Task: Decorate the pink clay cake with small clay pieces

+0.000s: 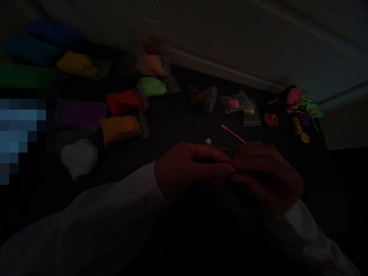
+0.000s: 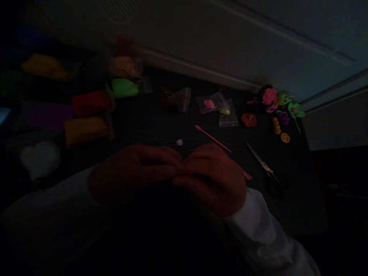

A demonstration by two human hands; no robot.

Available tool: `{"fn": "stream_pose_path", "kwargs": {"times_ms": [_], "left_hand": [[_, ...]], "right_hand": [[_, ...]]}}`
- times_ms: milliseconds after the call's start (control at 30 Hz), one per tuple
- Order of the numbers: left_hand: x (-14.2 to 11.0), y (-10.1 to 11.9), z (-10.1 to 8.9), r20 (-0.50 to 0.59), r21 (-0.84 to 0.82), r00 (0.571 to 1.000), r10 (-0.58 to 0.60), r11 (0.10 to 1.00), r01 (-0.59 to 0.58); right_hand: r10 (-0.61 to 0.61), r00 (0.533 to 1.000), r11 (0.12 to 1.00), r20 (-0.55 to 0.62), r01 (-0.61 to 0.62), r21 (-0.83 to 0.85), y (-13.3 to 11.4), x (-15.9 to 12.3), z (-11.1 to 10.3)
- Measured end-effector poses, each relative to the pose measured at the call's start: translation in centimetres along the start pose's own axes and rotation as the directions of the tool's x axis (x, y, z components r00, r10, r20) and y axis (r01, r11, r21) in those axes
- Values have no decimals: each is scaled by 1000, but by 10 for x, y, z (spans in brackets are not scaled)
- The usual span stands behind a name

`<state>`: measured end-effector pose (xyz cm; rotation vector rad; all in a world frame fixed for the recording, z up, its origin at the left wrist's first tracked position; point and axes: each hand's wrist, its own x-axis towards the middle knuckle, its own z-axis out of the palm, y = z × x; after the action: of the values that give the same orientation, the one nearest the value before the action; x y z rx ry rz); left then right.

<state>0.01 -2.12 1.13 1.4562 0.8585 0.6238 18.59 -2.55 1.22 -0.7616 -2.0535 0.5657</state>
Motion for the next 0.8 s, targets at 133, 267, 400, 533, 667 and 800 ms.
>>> {"fn": "stream_pose_path", "kwargs": {"times_ms": [133, 267, 400, 533, 667, 800], "left_hand": [[0, 3, -3, -51, 79, 998, 24, 997, -20], [-2, 6, -8, -173, 198, 980, 98, 978, -63], [-11, -1, -5, -213, 456, 956, 202, 886, -85], [-19, -11, 2, -150, 615, 935, 320, 771, -166], [-21, -17, 6, -109, 716, 906, 409, 664, -214], [-20, -19, 6, -61, 753, 888, 456, 605, -258]], "right_hand": [[43, 999, 999, 9, -43, 3, -1, -2, -2], [152, 982, 988, -111, -153, -1, -1, -4, -3], [265, 918, 964, -295, -256, 71, 5, -4, -1], [353, 885, 935, -304, -326, 139, 10, -3, -1], [375, 894, 926, -247, -373, 54, 7, -3, -4], [377, 908, 919, -183, -391, -46, 2, -2, -8]]}}
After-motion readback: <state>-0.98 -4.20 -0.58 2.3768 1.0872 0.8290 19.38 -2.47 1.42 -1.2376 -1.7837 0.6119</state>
